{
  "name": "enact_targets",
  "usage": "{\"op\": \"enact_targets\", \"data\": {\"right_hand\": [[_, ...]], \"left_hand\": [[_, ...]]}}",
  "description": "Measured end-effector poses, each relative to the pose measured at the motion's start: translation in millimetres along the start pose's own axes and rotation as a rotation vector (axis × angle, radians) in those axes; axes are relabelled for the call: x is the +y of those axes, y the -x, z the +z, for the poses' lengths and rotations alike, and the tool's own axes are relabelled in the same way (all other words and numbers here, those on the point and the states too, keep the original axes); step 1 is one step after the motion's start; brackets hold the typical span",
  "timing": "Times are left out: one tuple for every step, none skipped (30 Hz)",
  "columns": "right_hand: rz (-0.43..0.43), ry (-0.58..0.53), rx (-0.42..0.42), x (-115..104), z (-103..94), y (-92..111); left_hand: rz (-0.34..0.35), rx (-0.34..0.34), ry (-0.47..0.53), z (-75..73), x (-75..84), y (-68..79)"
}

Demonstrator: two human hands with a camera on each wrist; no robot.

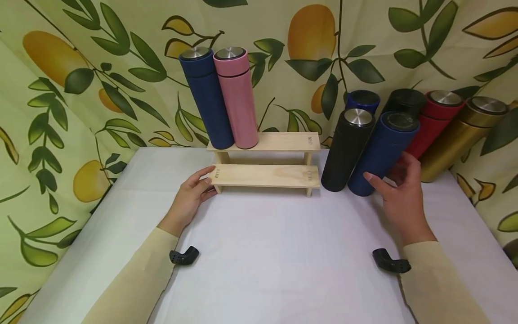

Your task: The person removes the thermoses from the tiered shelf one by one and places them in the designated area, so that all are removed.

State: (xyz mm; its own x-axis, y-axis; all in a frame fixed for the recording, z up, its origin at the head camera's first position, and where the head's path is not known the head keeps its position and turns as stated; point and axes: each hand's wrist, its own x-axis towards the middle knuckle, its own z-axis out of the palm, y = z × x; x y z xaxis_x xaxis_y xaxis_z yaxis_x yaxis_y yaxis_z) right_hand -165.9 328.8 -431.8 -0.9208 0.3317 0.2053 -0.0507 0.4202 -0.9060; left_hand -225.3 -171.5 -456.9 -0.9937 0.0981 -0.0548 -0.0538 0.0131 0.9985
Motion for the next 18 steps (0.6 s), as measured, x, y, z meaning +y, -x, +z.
{"op": "enact_targets", "data": {"right_hand": [[0.005, -0.003, 0.0, -2, -3.2, 0], [0.008, -0.011, 0.001, -4, -6.6, 1], [0.01, -0.027, 0.003, -6, -10.0, 1], [0.014, -0.088, 0.008, -8, -13.3, 1], [0.017, -0.16, 0.014, -10, -16.4, 0], [0.016, -0.233, 0.021, -11, -19.4, 0], [0.008, -0.293, 0.038, -13, -21.7, 0], [-0.003, -0.351, 0.053, -14, -24.0, 0], [-0.014, -0.407, 0.064, -15, -26.0, 0], [-0.026, -0.454, 0.079, -16, -27.8, -1], [-0.04, -0.461, 0.095, -17, -29.7, -1], [-0.055, -0.47, 0.112, -18, -31.3, -1], [-0.068, -0.489, 0.125, -20, -33.0, -1], [-0.083, -0.518, 0.13, -22, -34.9, -1], [-0.099, -0.559, 0.137, -24, -36.4, -1], [-0.117, -0.588, 0.145, -26, -37.9, 0], [-0.136, -0.626, 0.151, -28, -39.3, 1], [-0.157, -0.652, 0.157, -30, -40.4, 2]], "left_hand": [[0.0, 0.001, 0.0, 0.2, 0.3, 0.2], [-0.001, 0.002, -0.001, 0.4, 0.4, 0.0], [-0.001, 0.002, -0.002, 0.5, 0.4, -0.2], [-0.001, 0.0, -0.005, 0.4, 0.4, -0.3], [-0.002, 0.001, -0.008, 0.3, 0.5, -0.4], [-0.001, 0.0, -0.008, 0.2, 0.6, -0.2], [-0.001, 0.0, -0.009, 0.0, 0.8, -0.1], [-0.002, 0.001, -0.01, -0.2, 1.0, 0.1], [0.0, 0.0, -0.008, -0.2, 1.3, 0.4], [0.001, -0.001, -0.005, -0.2, 1.6, 0.8], [0.001, -0.001, -0.005, -0.2, 1.9, 1.1], [0.002, -0.003, -0.005, -0.3, 2.0, 1.4], [0.003, -0.004, -0.004, -0.4, 2.1, 1.6], [0.004, -0.006, -0.003, -0.4, 2.1, 1.9], [0.007, -0.008, -0.002, -0.3, 2.1, 2.1], [0.007, -0.01, -0.002, -0.3, 2.0, 2.2], [0.008, -0.011, -0.002, -0.3, 1.9, 2.2], [0.009, -0.013, -0.003, -0.2, 1.9, 2.2]]}}
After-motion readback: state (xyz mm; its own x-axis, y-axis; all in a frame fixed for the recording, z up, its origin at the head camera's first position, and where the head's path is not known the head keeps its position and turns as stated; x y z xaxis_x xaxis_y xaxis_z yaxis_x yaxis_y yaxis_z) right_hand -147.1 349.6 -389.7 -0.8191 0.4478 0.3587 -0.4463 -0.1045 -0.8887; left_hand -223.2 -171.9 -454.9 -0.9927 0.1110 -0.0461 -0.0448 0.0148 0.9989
